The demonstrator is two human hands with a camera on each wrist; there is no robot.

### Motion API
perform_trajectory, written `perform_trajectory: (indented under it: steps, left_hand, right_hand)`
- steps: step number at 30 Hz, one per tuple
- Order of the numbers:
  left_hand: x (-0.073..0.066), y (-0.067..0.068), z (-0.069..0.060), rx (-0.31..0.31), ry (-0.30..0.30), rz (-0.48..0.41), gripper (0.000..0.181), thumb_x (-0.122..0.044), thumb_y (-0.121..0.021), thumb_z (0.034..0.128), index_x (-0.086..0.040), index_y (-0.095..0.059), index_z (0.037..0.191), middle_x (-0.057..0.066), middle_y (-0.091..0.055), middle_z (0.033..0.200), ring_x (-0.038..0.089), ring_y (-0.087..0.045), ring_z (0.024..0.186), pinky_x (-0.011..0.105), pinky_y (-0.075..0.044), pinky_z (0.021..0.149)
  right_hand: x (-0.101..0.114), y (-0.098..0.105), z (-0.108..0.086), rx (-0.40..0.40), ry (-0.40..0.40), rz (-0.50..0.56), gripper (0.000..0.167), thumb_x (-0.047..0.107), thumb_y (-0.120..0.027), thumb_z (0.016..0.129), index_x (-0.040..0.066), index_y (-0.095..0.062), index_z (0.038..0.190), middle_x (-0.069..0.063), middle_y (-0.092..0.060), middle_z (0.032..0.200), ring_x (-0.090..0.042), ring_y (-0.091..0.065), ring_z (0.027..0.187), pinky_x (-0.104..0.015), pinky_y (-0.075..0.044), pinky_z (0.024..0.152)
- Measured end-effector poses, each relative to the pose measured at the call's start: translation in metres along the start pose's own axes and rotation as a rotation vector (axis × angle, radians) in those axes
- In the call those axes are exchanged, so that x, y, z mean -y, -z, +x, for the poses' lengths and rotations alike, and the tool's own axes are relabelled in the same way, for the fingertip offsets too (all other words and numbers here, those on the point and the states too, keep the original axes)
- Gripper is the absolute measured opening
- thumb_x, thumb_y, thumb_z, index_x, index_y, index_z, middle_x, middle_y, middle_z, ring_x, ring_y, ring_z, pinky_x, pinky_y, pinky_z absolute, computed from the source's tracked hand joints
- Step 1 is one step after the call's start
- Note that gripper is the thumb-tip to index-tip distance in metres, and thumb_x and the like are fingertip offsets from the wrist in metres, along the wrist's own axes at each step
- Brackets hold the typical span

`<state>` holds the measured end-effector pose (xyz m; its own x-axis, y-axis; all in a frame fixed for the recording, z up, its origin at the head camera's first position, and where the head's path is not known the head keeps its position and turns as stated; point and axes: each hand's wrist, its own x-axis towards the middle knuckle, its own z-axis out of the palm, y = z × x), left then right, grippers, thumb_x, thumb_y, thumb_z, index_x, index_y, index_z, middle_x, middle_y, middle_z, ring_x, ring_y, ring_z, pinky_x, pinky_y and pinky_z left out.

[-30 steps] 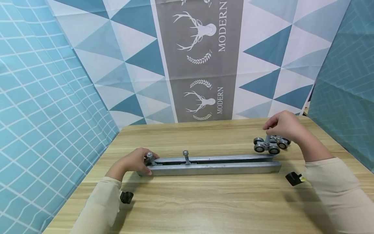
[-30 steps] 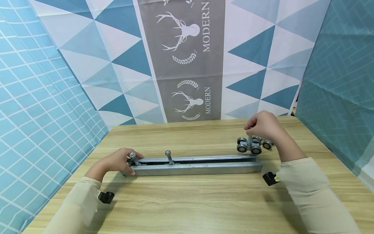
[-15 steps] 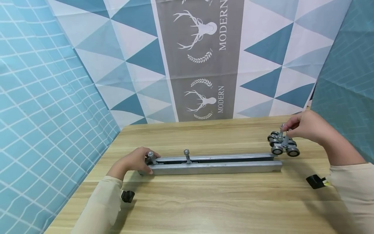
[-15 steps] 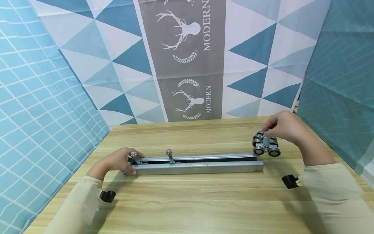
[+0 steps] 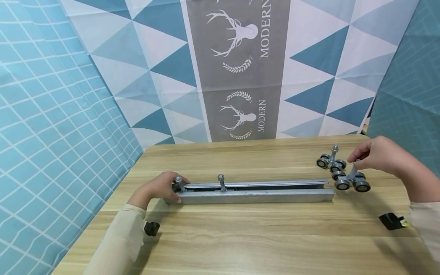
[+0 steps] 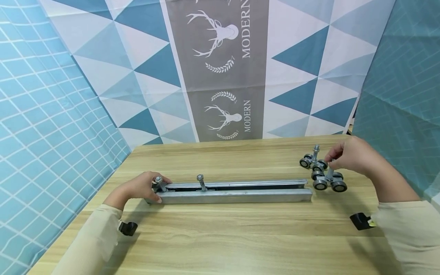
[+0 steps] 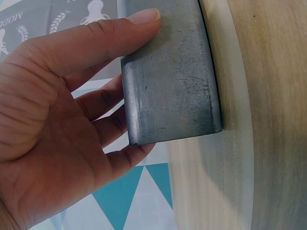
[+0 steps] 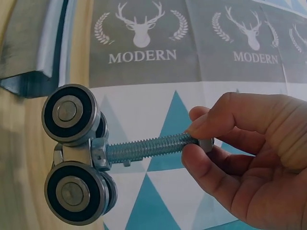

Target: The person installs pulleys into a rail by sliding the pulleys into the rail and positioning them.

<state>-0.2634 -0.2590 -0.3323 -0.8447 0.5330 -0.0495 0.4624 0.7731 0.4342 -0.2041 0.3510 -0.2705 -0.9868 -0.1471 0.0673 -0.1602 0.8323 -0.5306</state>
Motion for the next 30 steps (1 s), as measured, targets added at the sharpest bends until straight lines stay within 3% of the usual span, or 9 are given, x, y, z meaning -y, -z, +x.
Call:
perform_trajectory:
  steps: [12, 30]
  left_hand:
    - [0.000, 0.000, -0.001, -0.003, -0.006, 0.000, 0.059, -0.011, -0.093, 0.0620, -0.010, -0.071, 0.117, 0.003, -0.066, 0.112, 0.023, -0.059, 0.105, 0.045, -0.050, 0.088]
    - [-0.002, -0.001, 0.000, -0.001, 0.008, 0.016, 0.059, -0.012, -0.093, 0.0616, -0.011, -0.071, 0.117, 0.004, -0.066, 0.112, 0.023, -0.059, 0.104, 0.045, -0.049, 0.087]
  right_hand:
    - [-0.008, -0.016, 0.001, 0.076, 0.048, 0.019, 0.007, -0.003, -0.071, 0.079, -0.001, -0.075, 0.085, -0.005, -0.067, 0.083, -0.013, -0.059, 0.069, -0.030, -0.051, 0.060]
    - [-0.004, -0.026, 0.001, 0.107, 0.059, 0.013, 0.007, -0.003, -0.070, 0.079, 0.001, -0.074, 0.084, -0.004, -0.067, 0.082, -0.017, -0.060, 0.071, -0.030, -0.051, 0.060]
